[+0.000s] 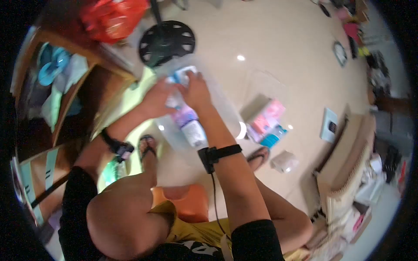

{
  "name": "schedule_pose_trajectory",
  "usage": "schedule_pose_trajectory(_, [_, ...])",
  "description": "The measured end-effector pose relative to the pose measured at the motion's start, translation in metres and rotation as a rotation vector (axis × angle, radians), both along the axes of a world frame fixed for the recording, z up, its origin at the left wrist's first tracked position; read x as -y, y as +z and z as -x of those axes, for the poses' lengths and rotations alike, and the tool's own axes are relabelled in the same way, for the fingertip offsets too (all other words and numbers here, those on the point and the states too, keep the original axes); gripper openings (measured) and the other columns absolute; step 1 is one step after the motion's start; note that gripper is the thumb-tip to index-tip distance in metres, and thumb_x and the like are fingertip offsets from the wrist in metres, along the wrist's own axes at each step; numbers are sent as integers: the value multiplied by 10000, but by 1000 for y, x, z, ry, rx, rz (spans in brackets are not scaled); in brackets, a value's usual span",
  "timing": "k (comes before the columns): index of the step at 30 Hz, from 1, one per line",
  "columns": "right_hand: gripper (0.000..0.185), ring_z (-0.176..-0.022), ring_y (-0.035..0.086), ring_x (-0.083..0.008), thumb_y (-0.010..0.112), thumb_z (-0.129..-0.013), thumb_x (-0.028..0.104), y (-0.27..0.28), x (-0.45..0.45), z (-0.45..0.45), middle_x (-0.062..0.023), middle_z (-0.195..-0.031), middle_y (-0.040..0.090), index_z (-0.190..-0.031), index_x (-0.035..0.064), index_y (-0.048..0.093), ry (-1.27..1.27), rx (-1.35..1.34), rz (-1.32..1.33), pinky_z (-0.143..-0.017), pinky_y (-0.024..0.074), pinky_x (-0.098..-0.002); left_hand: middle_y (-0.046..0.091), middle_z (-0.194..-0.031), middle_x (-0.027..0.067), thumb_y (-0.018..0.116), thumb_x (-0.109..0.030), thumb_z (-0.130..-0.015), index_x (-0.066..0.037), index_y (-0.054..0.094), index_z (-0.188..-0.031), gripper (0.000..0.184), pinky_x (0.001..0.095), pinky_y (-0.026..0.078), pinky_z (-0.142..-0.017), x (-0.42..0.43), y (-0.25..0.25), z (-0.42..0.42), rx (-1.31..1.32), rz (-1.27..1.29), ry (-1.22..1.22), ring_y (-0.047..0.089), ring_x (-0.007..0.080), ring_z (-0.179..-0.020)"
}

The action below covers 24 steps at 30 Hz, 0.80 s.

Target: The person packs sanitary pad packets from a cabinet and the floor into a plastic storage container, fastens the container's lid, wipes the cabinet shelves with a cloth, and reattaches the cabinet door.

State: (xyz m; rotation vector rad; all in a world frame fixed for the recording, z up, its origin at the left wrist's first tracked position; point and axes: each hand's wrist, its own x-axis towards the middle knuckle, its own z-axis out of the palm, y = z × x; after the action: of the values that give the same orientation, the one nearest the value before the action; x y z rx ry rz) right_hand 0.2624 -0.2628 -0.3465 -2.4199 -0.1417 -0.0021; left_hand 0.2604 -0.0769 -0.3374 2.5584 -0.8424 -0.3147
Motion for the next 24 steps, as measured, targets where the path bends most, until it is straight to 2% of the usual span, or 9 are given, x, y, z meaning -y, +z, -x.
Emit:
schedule_pose_trajectory(1, [547, -1225, 473, -501, 663, -872, 252, -33, 0, -1, -275, -1295, 543, -1339, 18, 498, 47, 64, 135, -1052, 372, -542, 433, -1354, 292, 754, -230, -684, -37, 532, -1272, 658, 490, 400, -1041, -2, -19, 5, 63, 22, -14, 427, 435, -1282])
schedule_pose_trajectory(3, [565, -1201, 503, -464, 680, -836, 181, -68, -1, -7, -236, -1292, 546, -1338, 30, 470, 65, 227, 255, -1016, 417, -513, 432, -1358, 295, 764, -188, -633, -60, 517, -1313, 734, 506, 364, -1061, -3, -34, 6, 146, -109, 17, 410, 437, -1294])
schedule_pose_trajectory(4, [624, -1306, 410, -495, 679, -845, 186, -59, 0, -6, -244, -1435, 448, -1403, 51, 436, 83, 77, 211, -1093, 351, -518, 433, -1364, 290, 789, -233, -623, -65, 513, -1319, 767, 516, 356, -1057, -7, -29, 8, 158, -82, 42, 395, 422, -1311])
schedule_pose_trajectory(8, [590, -1149, 524, -485, 741, -773, 135, -33, 0, 7, -284, -1284, 515, -1300, 128, 476, 41, 1, 67, -976, 440, -508, 337, -1456, 290, 793, -413, -681, -109, 488, -1361, 805, 520, 268, -1112, -1, -2, 14, 1, -113, 110, 296, 418, -1387])
schedule_pose_trajectory(13, [618, -958, 613, -444, 763, -720, 152, -33, 4, 2, -239, -972, 634, -1248, 180, 443, -7, -76, 84, -799, 497, -506, 355, -1429, 305, 788, -425, -687, -129, 490, -1351, 785, 563, 261, -1100, -1, 1, 15, 22, -215, 49, 293, 436, -1383])
schedule_pose_trajectory(15, [617, -923, 623, -443, 762, -721, 174, -23, 5, 3, -237, -958, 638, -1249, 186, 443, -69, -116, 131, -783, 498, -509, 428, -1361, 298, 790, -404, -675, -128, 483, -1353, 794, 555, 298, -1067, 2, -6, 15, 47, -248, 48, 357, 430, -1336])
schedule_pose_trajectory(16, [616, -888, 632, -442, 761, -722, 196, -15, 9, 5, -235, -943, 641, -1250, 192, 444, -128, -159, 169, -767, 499, -513, 412, -1398, 301, 791, -321, -667, -137, 456, -1392, 819, 552, 246, -1127, 3, 1, 9, -138, -211, 76, 344, 438, -1354])
schedule_pose_trajectory(19, [680, -899, 640, -445, 757, -704, 211, 39, 25, 25, -249, -942, 646, -1289, 194, 411, -172, -212, 73, -772, 500, -509, 469, -1163, 234, 793, -395, -593, -136, 455, -1396, 908, 494, 369, -963, -5, 3, 15, 71, 37, 178, 472, 405, -1109])
schedule_pose_trajectory(24, [795, -921, 639, -456, 748, -689, 192, 100, 64, 78, -259, -983, 637, -1381, 208, 357, -153, -299, 83, -802, 506, -505, 442, -1235, 254, 818, -463, -592, -130, 463, -1390, 935, 487, 424, -980, 8, 46, 44, -127, 58, 67, 481, 431, -1136])
